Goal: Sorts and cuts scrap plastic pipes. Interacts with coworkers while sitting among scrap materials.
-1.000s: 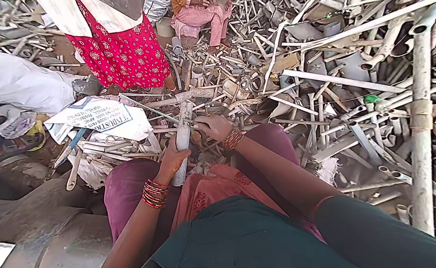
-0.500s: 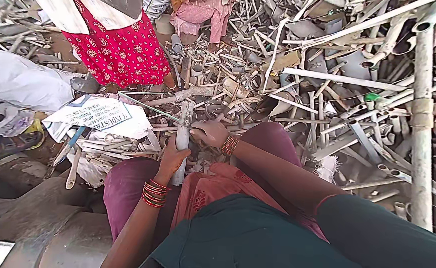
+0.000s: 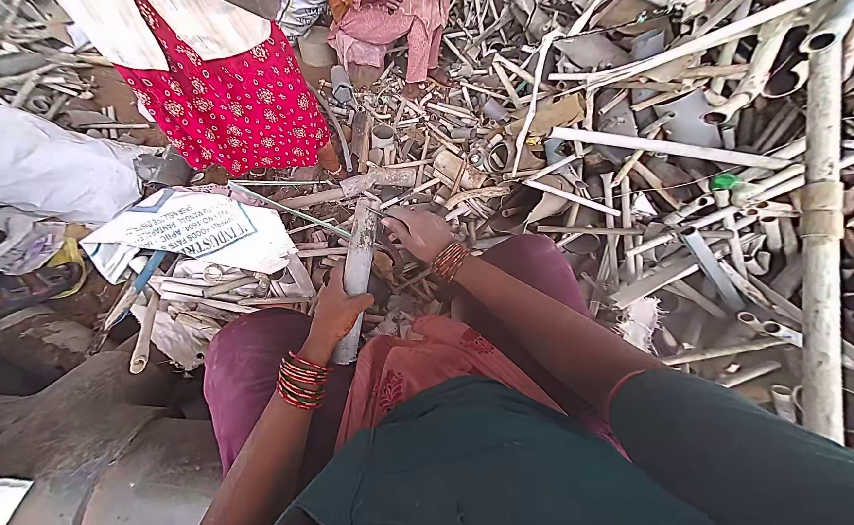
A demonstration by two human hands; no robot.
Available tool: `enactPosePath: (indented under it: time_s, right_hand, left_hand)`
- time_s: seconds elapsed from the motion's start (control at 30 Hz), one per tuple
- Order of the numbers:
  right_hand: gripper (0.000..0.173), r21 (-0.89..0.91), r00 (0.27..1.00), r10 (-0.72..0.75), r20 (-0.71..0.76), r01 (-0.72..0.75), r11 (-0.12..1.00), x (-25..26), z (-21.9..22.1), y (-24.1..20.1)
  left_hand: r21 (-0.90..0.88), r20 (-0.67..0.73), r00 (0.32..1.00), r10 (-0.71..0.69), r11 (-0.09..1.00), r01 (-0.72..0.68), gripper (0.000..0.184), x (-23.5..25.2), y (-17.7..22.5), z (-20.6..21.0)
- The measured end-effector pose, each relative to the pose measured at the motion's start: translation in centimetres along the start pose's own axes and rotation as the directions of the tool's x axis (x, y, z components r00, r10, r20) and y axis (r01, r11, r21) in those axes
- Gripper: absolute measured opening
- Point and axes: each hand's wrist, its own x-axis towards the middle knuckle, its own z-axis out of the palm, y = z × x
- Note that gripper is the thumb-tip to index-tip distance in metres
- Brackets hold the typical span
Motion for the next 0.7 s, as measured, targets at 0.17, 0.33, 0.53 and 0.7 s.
enactPosePath:
  time_s: [0.17,0.33,0.53,0.7]
  right_hand:
    - [0.038,0.030,0.999,-0.028,0.016,0.028,0.999,-1.1,0.3,0.2]
    - [0.042,-0.002,0.997,0.027,0.074,-0.027,1.000,-0.2,-0.1,0.5]
    - [0.040,0.026,0.998,-0.056,0.002,0.056,0.998,-0.7,1.0,0.3]
    - [0.041,-0.025,0.986,-0.138,0.096,0.141,0.990,-0.8,1.6,-0.8]
  left_hand:
    - [0.139,-0.006,1.000,0.001,0.990,0.000,0.082,-0.5,0.7,0.4]
    - [0.193,-0.009,0.999,-0.036,0.980,0.037,0.084,-0.1,0.8,0.2]
    - [0.107,-0.008,1.000,-0.020,0.994,0.021,0.082,-0.1,0.4,0.3]
    - [0.084,-0.035,0.999,-0.023,0.996,0.025,0.083,-0.1,0.2,0.1]
